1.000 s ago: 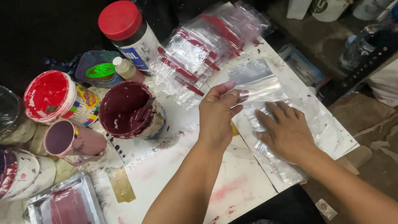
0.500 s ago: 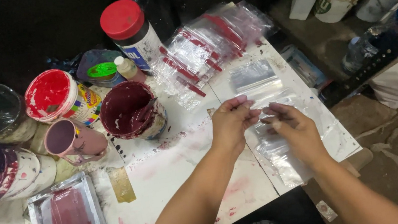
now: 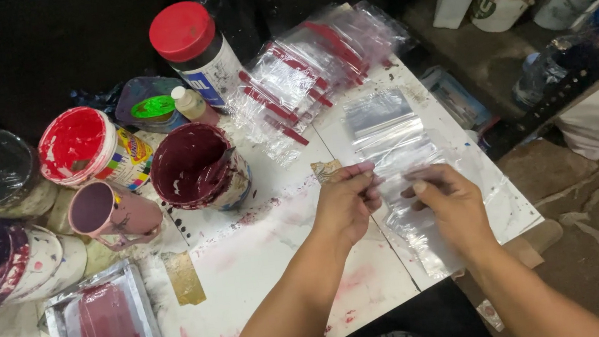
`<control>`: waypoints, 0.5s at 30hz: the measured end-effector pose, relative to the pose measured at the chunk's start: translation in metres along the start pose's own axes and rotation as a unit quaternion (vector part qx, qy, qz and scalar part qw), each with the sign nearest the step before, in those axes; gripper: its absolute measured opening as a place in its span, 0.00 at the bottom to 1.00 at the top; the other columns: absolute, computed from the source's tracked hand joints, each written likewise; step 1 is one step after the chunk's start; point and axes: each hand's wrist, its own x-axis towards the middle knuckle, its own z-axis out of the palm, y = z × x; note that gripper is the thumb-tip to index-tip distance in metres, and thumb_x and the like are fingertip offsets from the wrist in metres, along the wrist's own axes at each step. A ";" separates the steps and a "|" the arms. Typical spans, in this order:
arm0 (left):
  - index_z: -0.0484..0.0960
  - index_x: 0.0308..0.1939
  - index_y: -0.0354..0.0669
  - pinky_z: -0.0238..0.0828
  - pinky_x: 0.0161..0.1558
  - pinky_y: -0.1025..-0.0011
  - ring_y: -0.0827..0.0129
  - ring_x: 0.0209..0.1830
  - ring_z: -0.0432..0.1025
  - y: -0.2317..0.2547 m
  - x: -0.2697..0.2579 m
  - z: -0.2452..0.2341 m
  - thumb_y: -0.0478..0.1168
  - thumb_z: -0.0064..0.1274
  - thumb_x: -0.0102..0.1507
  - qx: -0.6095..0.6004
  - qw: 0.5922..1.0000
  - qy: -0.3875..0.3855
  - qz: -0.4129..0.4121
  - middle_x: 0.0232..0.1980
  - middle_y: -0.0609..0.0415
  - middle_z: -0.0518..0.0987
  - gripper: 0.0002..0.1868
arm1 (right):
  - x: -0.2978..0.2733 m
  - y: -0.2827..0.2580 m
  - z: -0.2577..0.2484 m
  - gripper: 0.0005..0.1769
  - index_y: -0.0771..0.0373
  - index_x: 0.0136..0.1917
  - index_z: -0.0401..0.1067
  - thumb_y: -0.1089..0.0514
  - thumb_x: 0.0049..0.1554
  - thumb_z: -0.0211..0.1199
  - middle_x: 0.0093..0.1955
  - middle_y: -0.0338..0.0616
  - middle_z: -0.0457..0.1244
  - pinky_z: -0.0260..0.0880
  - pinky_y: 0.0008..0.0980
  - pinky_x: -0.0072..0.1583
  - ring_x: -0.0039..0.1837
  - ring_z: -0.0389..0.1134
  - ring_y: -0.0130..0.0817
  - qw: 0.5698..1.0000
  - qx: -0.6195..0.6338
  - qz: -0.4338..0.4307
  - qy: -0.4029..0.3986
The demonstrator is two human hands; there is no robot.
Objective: The person spreads red ink evenly across a screen printing frame using a squeegee. They then press a clear plastic sheet onto the inked screen to transfer the ink.
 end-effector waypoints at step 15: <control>0.82 0.52 0.47 0.79 0.31 0.74 0.69 0.32 0.80 0.006 -0.045 0.026 0.41 0.60 0.65 0.017 0.996 -0.082 0.005 0.40 0.49 0.86 0.12 | 0.003 0.014 -0.024 0.07 0.55 0.46 0.67 0.56 0.68 0.59 0.38 0.45 0.66 0.72 0.26 0.38 0.39 0.71 0.37 0.974 0.227 -0.007 0.011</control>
